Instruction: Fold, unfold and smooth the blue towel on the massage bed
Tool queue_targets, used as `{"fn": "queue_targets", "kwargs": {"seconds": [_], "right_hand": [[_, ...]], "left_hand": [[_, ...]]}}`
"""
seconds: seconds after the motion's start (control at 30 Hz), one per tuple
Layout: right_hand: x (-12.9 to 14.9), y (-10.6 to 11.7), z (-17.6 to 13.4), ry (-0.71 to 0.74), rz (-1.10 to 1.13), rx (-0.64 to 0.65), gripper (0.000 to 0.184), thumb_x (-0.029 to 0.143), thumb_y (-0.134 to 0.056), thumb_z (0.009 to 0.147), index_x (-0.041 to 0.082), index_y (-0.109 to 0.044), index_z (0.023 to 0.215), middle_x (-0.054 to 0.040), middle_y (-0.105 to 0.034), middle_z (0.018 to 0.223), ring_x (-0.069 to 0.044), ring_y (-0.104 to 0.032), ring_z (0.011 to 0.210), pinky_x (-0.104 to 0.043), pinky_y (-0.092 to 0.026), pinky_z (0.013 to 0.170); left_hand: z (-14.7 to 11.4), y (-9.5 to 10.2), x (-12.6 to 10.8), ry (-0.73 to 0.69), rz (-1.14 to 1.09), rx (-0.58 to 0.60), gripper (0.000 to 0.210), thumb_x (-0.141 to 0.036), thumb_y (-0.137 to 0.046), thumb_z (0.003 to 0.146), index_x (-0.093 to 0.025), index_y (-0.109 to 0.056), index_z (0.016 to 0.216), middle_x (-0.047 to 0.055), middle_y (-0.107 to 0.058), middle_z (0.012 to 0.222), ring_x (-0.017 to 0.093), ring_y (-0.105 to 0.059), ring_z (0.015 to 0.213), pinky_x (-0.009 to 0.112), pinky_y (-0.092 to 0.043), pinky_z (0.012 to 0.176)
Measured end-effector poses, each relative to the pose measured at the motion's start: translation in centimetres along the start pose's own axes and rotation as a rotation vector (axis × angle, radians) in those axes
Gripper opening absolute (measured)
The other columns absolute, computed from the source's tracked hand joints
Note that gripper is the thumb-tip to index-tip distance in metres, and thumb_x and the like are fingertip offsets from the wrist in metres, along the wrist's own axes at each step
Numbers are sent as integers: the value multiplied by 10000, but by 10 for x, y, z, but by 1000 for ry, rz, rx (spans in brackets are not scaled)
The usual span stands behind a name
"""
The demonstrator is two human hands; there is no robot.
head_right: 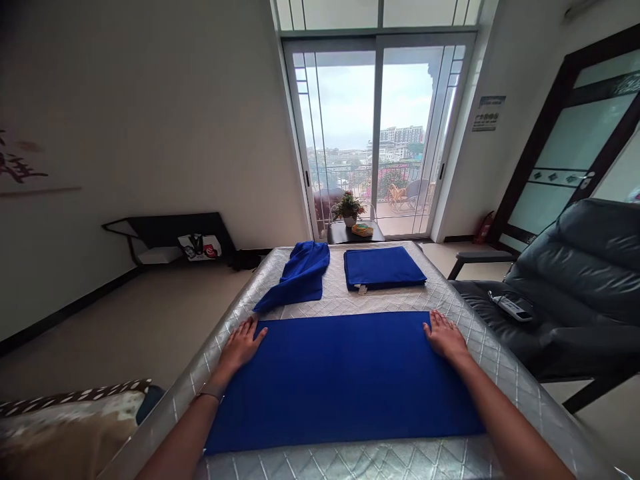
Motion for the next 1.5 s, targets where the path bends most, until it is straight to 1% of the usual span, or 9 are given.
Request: {"fn": "queue_targets", "kwargs": {"seconds": [0.1,0.23,0.37,0.5,0.63,0.93,1.13,1.3,1.5], "right_hand": [[29,22,-5,-21,-83,-38,646,295,-296,954,38,-406,1536,-194,-365,1608,-306,-271,1515,-520,-118,1238],[132,42,-33,208,-1,-70,610,212,-281,960,84,-427,1538,-163,-410,1589,-257,-310,1503,-440,-135,1246],[243,37,-67,505,204,-2,643,392,-237,1026,72,-350,1571,-124,-325,1637,-217,-248,1527,-377,-150,1251],[277,22,-77,535,254,60,696,490,-186,1038,87,-282,1597,-118,-241,1665,-215,-159,1548,-410,-107,1259],[233,13,-64,492,213,82,712,535,-152,1033,134,-251,1612,-73,-214,1677,-190,-136,1551,-408,-93,1262],[12,-3,-14,75,19,30,710,440,-200,1008,53,-243,1602,-103,-208,1679,-215,-159,1549,-413,-142,1255],[-4,-12,-10,61,39,-52,723,449,-190,1002,39,-269,1591,-123,-238,1670,-219,-189,1543,-414,-157,1253],[1,-9,-14,57,57,-47,723,451,-175,1004,43,-263,1595,-114,-231,1674,-220,-190,1543,-406,-147,1254],[2,-4,-16,52,73,-51,711,440,-207,1002,47,-282,1590,-117,-250,1669,-216,-201,1541,-402,-148,1254]], "left_hand": [[-1,0,-5,-8,-2,-16,785,-613,-231,1005,-77,-323,1571,184,-330,1633,312,-279,1522,509,-212,1243],[0,-1,-4,-7,-27,-28,772,-605,-238,1007,-88,-317,1575,173,-329,1634,311,-278,1523,518,-223,1236],[-1,-1,-3,-6,-23,-35,760,-595,-238,1009,-90,-333,1569,177,-340,1629,313,-287,1519,525,-225,1233],[-1,-1,-4,3,-13,-22,763,-596,-230,1010,-90,-325,1573,169,-331,1637,303,-269,1526,493,-202,1246],[0,-2,-2,-1,-6,-44,752,-593,-245,1009,-97,-347,1566,173,-360,1622,309,-286,1519,504,-210,1243],[-1,-6,-1,11,7,9,764,-597,-233,1004,-97,-322,1576,165,-325,1638,301,-246,1534,501,-180,1252],[18,16,-10,107,82,182,830,-634,-303,977,-40,-341,1556,207,-320,1625,341,-254,1525,504,-211,1239],[29,47,-121,-35,113,32,772,-584,-273,1010,-11,-439,1500,256,-392,1577,373,-329,1491,508,-268,1215],[-22,7,-276,-479,-95,27,675,-547,-169,1047,-155,-436,1528,127,-405,1607,249,-321,1509,433,-268,1233]]}}
Point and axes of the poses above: each hand's wrist, its own z-axis towards the middle knuckle, its own y-axis out of the back of the hand, x = y × z, the point moved 5 cm from there along z, towards the middle knuckle
